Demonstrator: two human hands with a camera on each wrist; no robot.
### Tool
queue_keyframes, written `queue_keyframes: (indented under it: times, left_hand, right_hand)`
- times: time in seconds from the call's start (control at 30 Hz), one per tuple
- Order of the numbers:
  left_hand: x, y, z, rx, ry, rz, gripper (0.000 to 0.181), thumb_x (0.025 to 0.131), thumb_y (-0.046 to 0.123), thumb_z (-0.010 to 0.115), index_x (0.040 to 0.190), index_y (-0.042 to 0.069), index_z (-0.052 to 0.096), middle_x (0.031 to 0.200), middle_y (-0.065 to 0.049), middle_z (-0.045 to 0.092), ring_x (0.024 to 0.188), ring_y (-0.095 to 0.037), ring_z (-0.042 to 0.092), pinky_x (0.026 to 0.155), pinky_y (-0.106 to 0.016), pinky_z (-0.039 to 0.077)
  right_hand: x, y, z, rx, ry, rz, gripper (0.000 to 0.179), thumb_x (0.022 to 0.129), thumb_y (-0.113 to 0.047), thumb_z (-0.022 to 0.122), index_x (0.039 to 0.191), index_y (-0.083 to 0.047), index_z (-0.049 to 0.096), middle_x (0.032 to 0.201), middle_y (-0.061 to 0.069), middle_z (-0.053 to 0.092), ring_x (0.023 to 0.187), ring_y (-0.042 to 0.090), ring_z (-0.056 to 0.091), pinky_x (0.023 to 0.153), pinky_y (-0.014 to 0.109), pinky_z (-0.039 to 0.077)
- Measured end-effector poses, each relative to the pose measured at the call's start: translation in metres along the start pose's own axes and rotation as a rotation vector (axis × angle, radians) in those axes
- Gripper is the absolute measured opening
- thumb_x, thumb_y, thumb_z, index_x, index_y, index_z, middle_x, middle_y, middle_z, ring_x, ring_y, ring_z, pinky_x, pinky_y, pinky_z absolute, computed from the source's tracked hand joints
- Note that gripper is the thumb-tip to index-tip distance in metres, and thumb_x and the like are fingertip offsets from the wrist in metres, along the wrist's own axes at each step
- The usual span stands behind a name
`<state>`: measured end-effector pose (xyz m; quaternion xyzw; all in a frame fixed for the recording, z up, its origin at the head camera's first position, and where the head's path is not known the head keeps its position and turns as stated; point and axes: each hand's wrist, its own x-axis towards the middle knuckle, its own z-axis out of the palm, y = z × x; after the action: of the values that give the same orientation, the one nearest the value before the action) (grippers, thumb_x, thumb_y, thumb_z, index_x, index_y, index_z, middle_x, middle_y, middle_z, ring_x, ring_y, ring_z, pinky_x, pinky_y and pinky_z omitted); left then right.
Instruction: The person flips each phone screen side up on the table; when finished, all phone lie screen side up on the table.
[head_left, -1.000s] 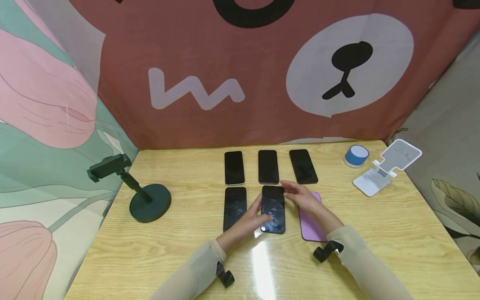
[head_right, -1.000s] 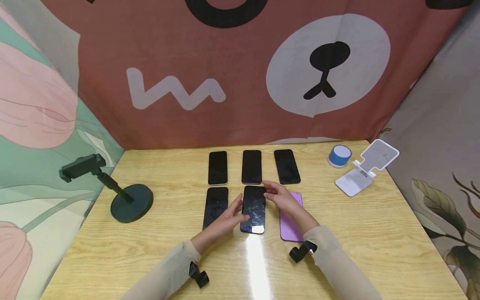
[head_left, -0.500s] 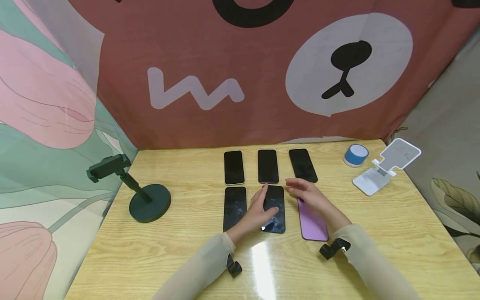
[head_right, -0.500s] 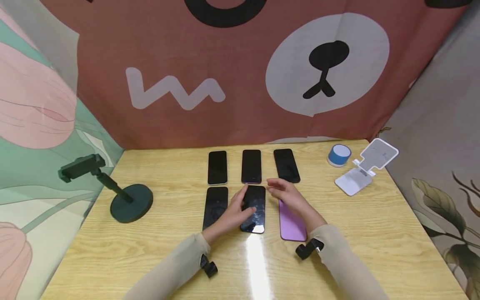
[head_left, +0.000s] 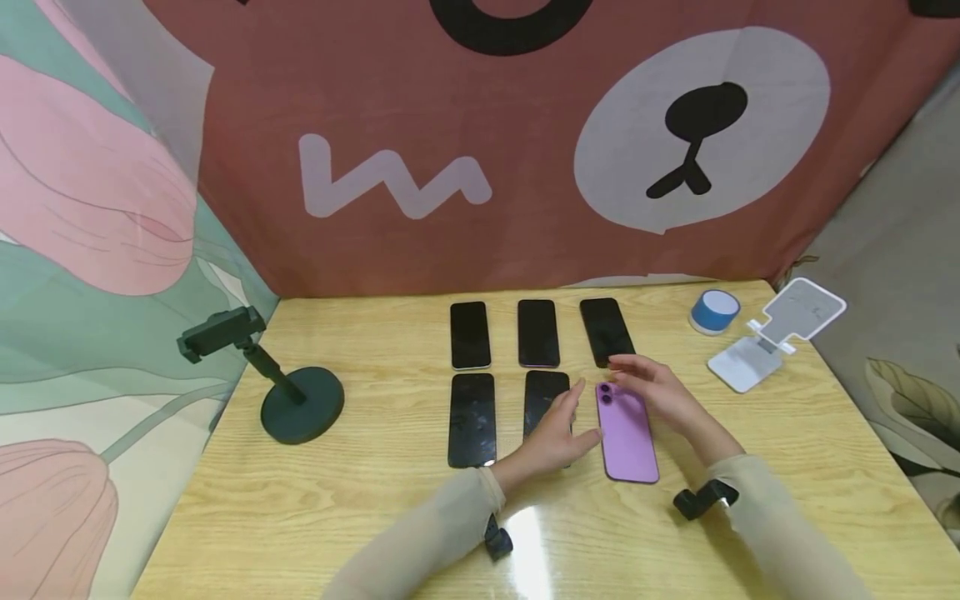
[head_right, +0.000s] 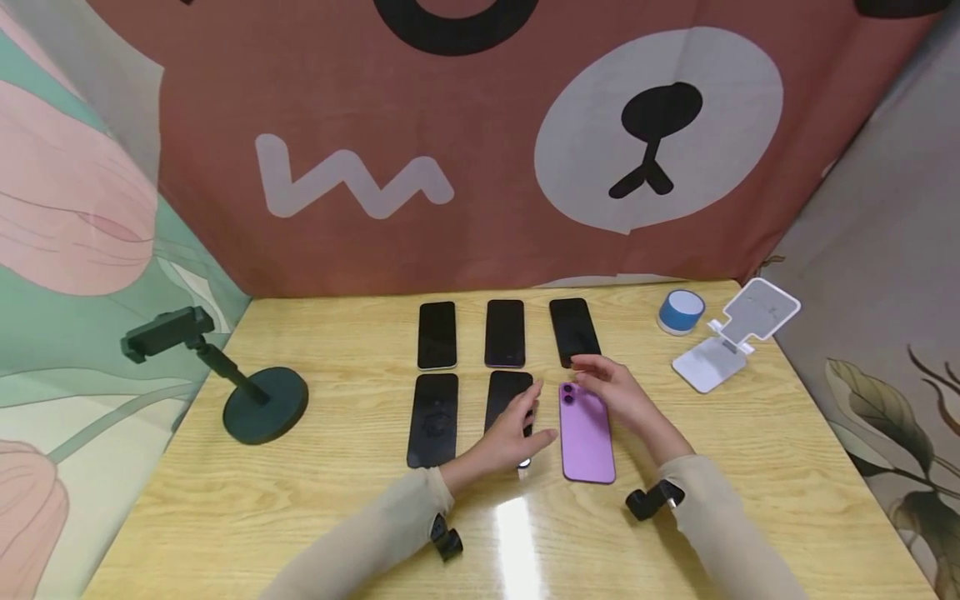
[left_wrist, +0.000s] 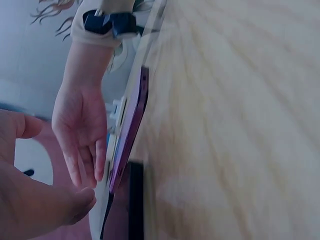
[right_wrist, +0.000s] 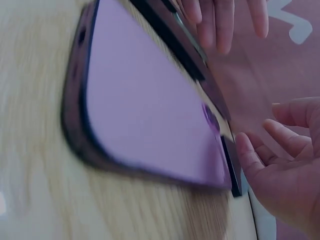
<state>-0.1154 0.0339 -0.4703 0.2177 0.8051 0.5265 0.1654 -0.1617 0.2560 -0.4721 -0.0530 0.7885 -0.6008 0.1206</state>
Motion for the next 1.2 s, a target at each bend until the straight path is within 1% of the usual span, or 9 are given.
queue_keyframes:
  times: [0.13, 0.33, 0.37, 0.57, 0.63, 0.8, 0.93, 1.1, 1.2]
  left_hand:
    - [0.001, 0.004, 0.015, 0.045, -0.031, -0.015, 0.084, 0.086, 0.033, 0.066, 0.152, 0.014, 0.018, 0.149, -0.013, 0.032, 0.128, -0.027, 0.042, 0.101, -0.035, 0.039]
    - [0.001, 0.004, 0.029, 0.082, -0.067, -0.009, 0.094, 0.082, 0.039, 0.071, 0.152, 0.009, 0.016, 0.151, -0.012, 0.028, 0.136, -0.022, 0.030, 0.107, -0.034, 0.030]
    - [0.001, 0.004, 0.031, 0.078, -0.068, -0.013, 0.096, 0.081, 0.039, 0.073, 0.152, 0.009, 0.016, 0.152, -0.012, 0.027, 0.136, -0.022, 0.030, 0.107, -0.034, 0.030]
    - [0.001, 0.005, 0.044, 0.083, -0.055, -0.061, 0.108, 0.070, 0.039, 0.083, 0.152, 0.013, 0.017, 0.152, -0.011, 0.023, 0.136, -0.022, 0.026, 0.105, -0.035, 0.033]
    - [0.001, 0.005, 0.049, 0.133, -0.052, -0.078, 0.112, 0.067, 0.039, 0.085, 0.152, 0.015, 0.017, 0.153, -0.013, 0.020, 0.137, -0.024, 0.023, 0.106, -0.037, 0.031]
    - [0.002, 0.008, 0.059, 0.278, -0.060, -0.144, 0.118, 0.062, 0.039, 0.088, 0.152, 0.014, 0.017, 0.155, -0.020, 0.008, 0.142, -0.030, 0.009, 0.112, -0.041, 0.021]
    - [0.003, 0.008, 0.063, 0.336, -0.059, -0.180, 0.118, 0.061, 0.036, 0.089, 0.153, 0.015, 0.017, 0.156, -0.018, 0.005, 0.143, -0.029, 0.005, 0.112, -0.039, 0.021]
    - [0.005, 0.007, 0.066, 0.406, -0.060, -0.185, 0.120, 0.059, 0.033, 0.090, 0.152, 0.014, 0.017, 0.157, -0.018, 0.003, 0.143, -0.028, 0.002, 0.112, -0.036, 0.022]
    - [0.007, 0.005, 0.067, 0.468, -0.065, -0.184, 0.119, 0.059, 0.032, 0.090, 0.152, 0.012, 0.018, 0.156, -0.019, 0.003, 0.143, -0.029, 0.002, 0.111, -0.034, 0.023]
  right_hand:
    - [-0.004, 0.004, -0.013, -0.037, 0.014, 0.019, 0.051, 0.098, -0.017, 0.052, 0.139, 0.008, 0.037, 0.136, 0.030, 0.043, 0.119, 0.029, 0.050, 0.093, 0.027, 0.045]
    - [-0.007, 0.016, -0.025, -0.025, 0.014, -0.007, 0.051, 0.098, -0.015, 0.052, 0.138, 0.013, 0.035, 0.134, 0.034, 0.041, 0.107, 0.007, 0.055, 0.090, 0.023, 0.047]
    - [-0.007, 0.017, -0.026, -0.037, 0.010, -0.012, 0.051, 0.098, -0.014, 0.052, 0.137, 0.013, 0.036, 0.134, 0.034, 0.041, 0.107, 0.006, 0.055, 0.089, 0.023, 0.047]
    - [-0.008, 0.026, -0.037, -0.175, -0.066, -0.051, 0.047, 0.096, -0.010, 0.054, 0.137, 0.009, 0.041, 0.133, 0.030, 0.047, 0.113, 0.024, 0.053, 0.085, 0.015, 0.045]
    - [-0.008, 0.029, -0.042, -0.217, -0.099, -0.085, 0.047, 0.094, -0.006, 0.055, 0.136, 0.009, 0.041, 0.132, 0.030, 0.049, 0.111, 0.025, 0.053, 0.084, 0.014, 0.043]
    - [-0.007, 0.037, -0.051, -0.298, -0.158, -0.174, 0.048, 0.090, 0.000, 0.060, 0.133, 0.012, 0.044, 0.125, 0.030, 0.051, 0.100, 0.017, 0.053, 0.080, 0.017, 0.045]
    - [-0.005, 0.038, -0.056, -0.340, -0.203, -0.182, 0.050, 0.087, 0.000, 0.063, 0.133, 0.009, 0.046, 0.116, 0.022, 0.053, 0.095, 0.016, 0.051, 0.078, 0.019, 0.045]
    - [-0.002, 0.037, -0.058, -0.404, -0.243, -0.198, 0.050, 0.085, -0.002, 0.066, 0.132, 0.005, 0.051, 0.104, 0.012, 0.051, 0.090, 0.017, 0.047, 0.075, 0.021, 0.044]
    - [0.000, 0.035, -0.058, -0.444, -0.258, -0.252, 0.047, 0.084, 0.000, 0.067, 0.128, 0.008, 0.053, 0.099, 0.011, 0.052, 0.085, 0.018, 0.047, 0.072, 0.022, 0.045]
